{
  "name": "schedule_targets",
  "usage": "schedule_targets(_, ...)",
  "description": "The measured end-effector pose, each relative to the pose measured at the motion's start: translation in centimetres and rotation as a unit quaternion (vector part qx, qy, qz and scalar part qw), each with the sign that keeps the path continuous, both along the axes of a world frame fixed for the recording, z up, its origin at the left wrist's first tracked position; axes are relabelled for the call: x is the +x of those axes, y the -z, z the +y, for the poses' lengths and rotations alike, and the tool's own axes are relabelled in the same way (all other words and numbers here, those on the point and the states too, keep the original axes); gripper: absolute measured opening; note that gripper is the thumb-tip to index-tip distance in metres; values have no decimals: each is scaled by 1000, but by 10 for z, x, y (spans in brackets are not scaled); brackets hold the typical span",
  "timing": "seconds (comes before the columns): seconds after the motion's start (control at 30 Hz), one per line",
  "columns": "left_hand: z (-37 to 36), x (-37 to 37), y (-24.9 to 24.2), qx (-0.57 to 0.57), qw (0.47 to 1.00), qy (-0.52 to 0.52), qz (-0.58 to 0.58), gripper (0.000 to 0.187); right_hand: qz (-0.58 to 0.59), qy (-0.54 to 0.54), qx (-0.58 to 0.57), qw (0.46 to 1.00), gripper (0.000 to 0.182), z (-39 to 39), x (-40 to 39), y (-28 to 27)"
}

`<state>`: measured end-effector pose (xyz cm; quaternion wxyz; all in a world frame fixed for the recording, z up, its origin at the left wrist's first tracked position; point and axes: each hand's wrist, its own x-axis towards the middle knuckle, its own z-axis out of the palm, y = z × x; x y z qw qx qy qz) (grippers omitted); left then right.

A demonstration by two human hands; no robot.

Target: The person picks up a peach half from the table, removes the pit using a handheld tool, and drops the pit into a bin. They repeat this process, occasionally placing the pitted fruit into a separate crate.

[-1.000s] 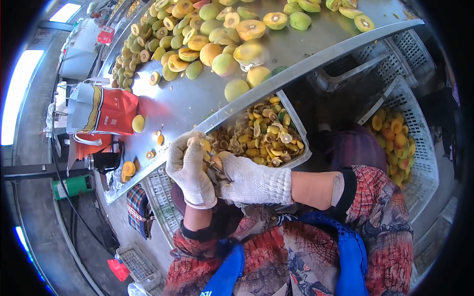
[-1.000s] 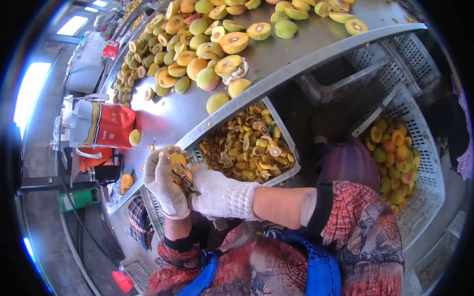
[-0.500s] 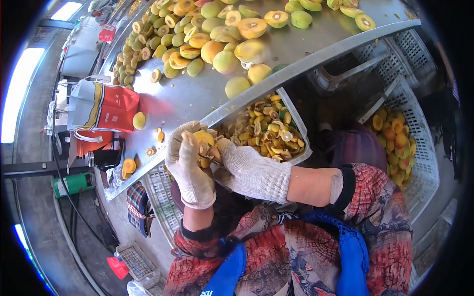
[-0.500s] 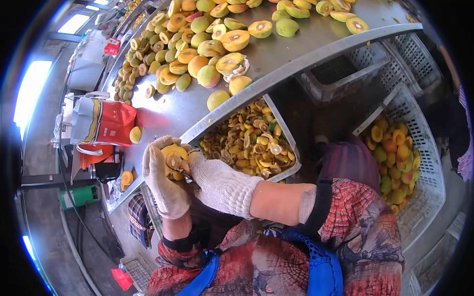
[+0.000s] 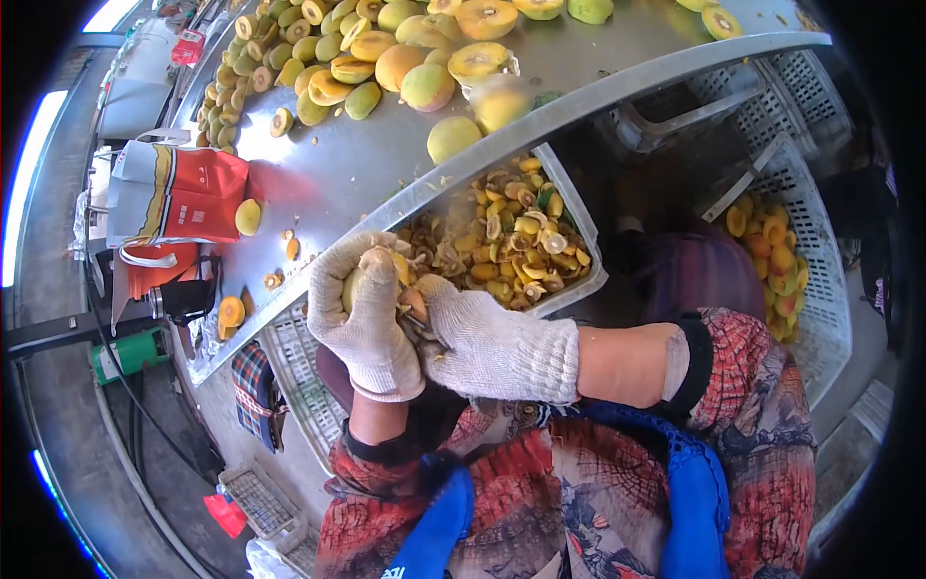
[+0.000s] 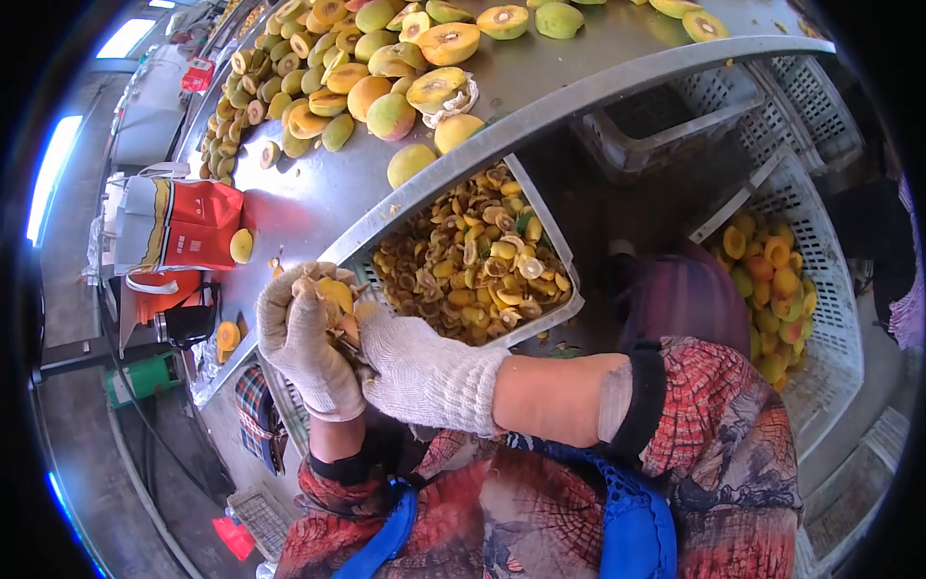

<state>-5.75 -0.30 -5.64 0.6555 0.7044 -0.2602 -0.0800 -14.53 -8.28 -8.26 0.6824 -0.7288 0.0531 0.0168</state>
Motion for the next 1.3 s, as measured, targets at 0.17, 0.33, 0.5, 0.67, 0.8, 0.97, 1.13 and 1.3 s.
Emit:
schedule_targets(0.17, 11, 13, -3, 67, 996, 62, 20, 23, 15, 7, -20, 1000, 22, 8, -1, 7)
schedule_targets(0.33, 16, 19, -7, 76, 990, 112, 25, 25, 177, -76, 174, 966, 27, -15, -6, -30)
schedule_targets(0.5, 12, 13, -19, 89, 991, 100, 21, 21, 76, -33, 90, 992, 30, -1, -8, -12)
schedule_targets(0.67, 5, 7, -13, 80, 994, 17, 70, 14, 49, -12, 56, 997, 24, 2, -3, 1)
schedule_targets(0.8, 3, 2, -6, 50, 999, 6, 3, 8, 71, -53, 166, 982, 23, -6, -8, -16)
schedule_targets(0.97, 12, 9, -1, 45, 998, 42, -9, 8, 131, -90, 245, 956, 23, -13, -6, -22)
schedule_targets(1.13, 26, 12, -7, 117, 983, 87, -111, 15, 159, -115, 296, 935, 23, -13, -11, -32)
schedule_targets(1.3, 26, 16, -15, 104, 956, 151, -229, 23, 140, -132, 287, 938, 30, -10, -13, -31)
